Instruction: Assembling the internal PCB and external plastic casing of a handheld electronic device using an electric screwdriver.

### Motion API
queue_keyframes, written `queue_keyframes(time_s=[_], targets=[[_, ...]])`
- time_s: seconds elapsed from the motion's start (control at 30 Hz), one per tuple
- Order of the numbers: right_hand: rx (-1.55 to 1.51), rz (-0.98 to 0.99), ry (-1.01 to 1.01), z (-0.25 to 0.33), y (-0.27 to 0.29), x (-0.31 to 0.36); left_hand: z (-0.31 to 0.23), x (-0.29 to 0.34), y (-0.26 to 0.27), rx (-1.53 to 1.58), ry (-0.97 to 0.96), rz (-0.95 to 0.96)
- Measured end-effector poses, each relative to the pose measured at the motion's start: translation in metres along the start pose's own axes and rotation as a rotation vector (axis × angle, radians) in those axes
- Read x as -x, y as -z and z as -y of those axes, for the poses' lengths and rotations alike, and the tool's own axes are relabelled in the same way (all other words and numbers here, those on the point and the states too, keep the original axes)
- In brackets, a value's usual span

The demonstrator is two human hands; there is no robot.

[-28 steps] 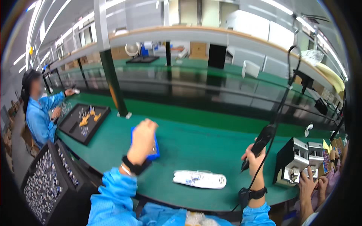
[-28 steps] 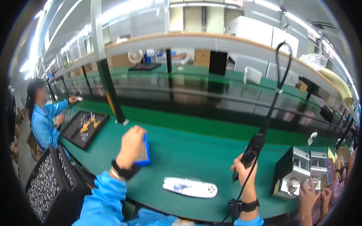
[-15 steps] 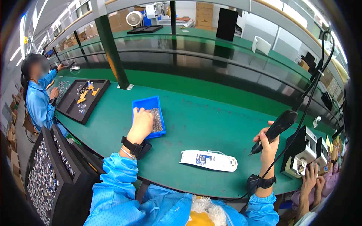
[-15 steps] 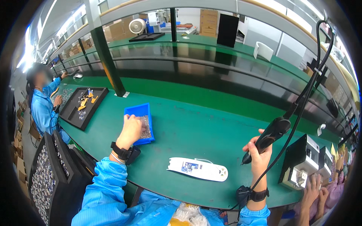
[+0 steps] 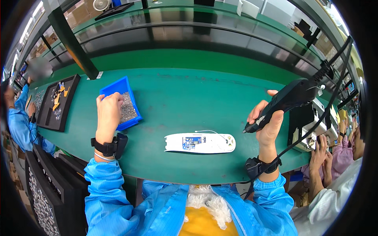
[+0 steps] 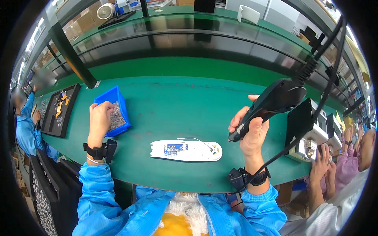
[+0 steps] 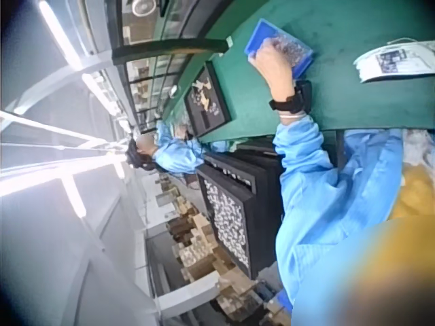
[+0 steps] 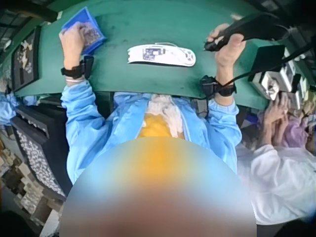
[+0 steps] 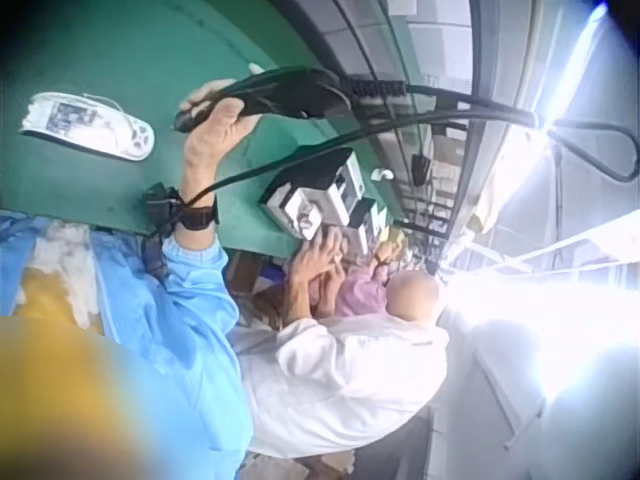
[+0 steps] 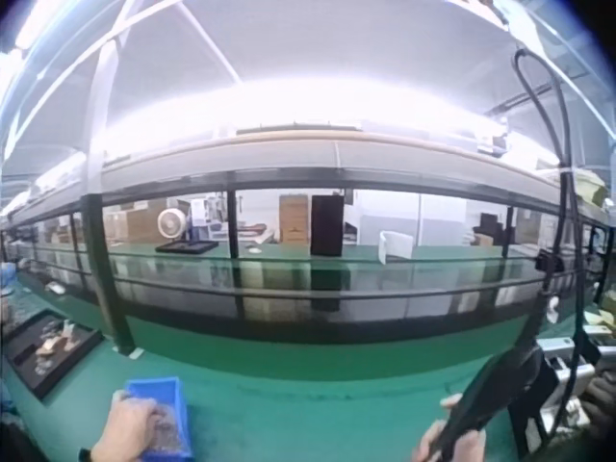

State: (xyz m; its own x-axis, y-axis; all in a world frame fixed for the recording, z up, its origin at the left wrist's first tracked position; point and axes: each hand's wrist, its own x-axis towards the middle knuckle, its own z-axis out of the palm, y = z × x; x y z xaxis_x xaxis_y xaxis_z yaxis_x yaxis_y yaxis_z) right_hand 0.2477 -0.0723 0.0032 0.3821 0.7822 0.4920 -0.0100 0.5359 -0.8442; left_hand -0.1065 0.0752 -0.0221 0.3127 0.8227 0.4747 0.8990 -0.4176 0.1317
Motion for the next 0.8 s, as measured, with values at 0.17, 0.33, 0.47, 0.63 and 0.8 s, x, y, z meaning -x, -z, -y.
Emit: queue_keyframes(time_s=[0.17,0.33,0.47,0.63,0.8], targets=[[-0.091,0.049,0.002,0.011,-0.007,0.001,-0.007,0.001,0.015,-0.043,0.000,-0.038],[-0.263,0.114,-0.037,0.025,-0.037,0.003,-0.103,0.007,0.041,0.445,-0.311,0.027],[-0.356,0.212,0.014,0.033,-0.063,0.004,-0.163,0.024,0.027,0.626,-0.512,0.237],[-0.330,0.238,-0.017,0.029,-0.075,0.007,-0.169,0.035,0.016,0.786,-0.488,0.200],[-0.269,0.244,-0.040,0.024,-0.079,0.011,-0.165,0.038,0.014,0.792,-0.465,0.240]])
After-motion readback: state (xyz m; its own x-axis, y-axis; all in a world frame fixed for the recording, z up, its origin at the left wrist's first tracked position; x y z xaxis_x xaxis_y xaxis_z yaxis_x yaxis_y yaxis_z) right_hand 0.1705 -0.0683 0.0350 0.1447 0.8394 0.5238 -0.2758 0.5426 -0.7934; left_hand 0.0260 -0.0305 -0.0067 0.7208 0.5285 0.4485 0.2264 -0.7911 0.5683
